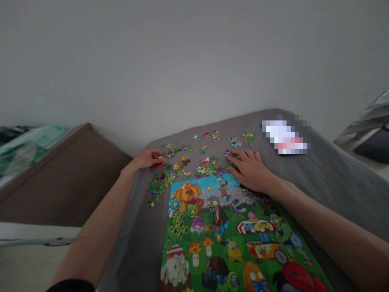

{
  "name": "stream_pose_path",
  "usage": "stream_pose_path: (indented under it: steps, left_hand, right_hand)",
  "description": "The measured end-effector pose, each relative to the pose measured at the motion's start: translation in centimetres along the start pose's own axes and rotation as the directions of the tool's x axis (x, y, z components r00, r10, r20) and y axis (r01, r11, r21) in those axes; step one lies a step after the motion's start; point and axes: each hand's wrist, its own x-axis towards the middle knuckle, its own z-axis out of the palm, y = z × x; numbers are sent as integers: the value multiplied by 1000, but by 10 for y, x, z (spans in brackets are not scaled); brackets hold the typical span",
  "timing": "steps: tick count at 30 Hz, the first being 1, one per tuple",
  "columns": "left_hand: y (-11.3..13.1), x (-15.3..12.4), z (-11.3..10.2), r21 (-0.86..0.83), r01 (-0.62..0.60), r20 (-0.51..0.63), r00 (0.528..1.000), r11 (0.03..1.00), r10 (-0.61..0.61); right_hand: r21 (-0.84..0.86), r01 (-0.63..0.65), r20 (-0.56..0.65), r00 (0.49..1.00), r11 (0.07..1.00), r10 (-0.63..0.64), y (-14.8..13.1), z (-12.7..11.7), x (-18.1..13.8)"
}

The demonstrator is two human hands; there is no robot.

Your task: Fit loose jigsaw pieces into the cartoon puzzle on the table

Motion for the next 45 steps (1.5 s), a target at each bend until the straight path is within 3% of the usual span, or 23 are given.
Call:
stream_pose_path:
  steps: [10,16,21,28,31,34,37,40,42,45]
  left_hand:
    - [7,-18,-10,10,-49,-94,994,999,50]
    - [24,-27,-14,77,-133,27,991,988,132]
    - [28,-24,-5,78,-106,27,994,991,104]
    - [33,-52,-11,-89,-162,-151,977,983,147]
    - [54,-75,-4,-188,-248,-283,940,950,190]
    - [89,-102,20,-294,-340,-331,913,893,239]
    - [130,-130,51,-464,-407,-240,913,787,331]
    - [155,-154,72,-609,-412,-94,886,678,453]
    - [158,-163,77,-647,-419,-31,849,637,528]
    - [147,-163,75,-651,-457,77,755,607,651]
  right_hand:
    - [-21,17,-21,1000,1000,-18,0,2,-2]
    - [-19,23,-9,1000,1000,-23,2,3,-1]
    - [-20,23,19,1000,1000,-23,3,0,-1]
    - [0,23,3,1000,1000,-23,8,4,-2]
    - [12,-1,-5,1000,1000,1,8,0,-3]
    - [96,9,-66,998,995,-2,-3,-15,-6]
    - [424,109,-72,994,899,-86,-32,-36,-14]
    - [772,-10,125,983,635,-137,-65,-48,-24]
    - [845,-72,166,977,530,-131,-78,-49,-28]
    - [850,-100,195,972,518,-132,-82,-46,-29]
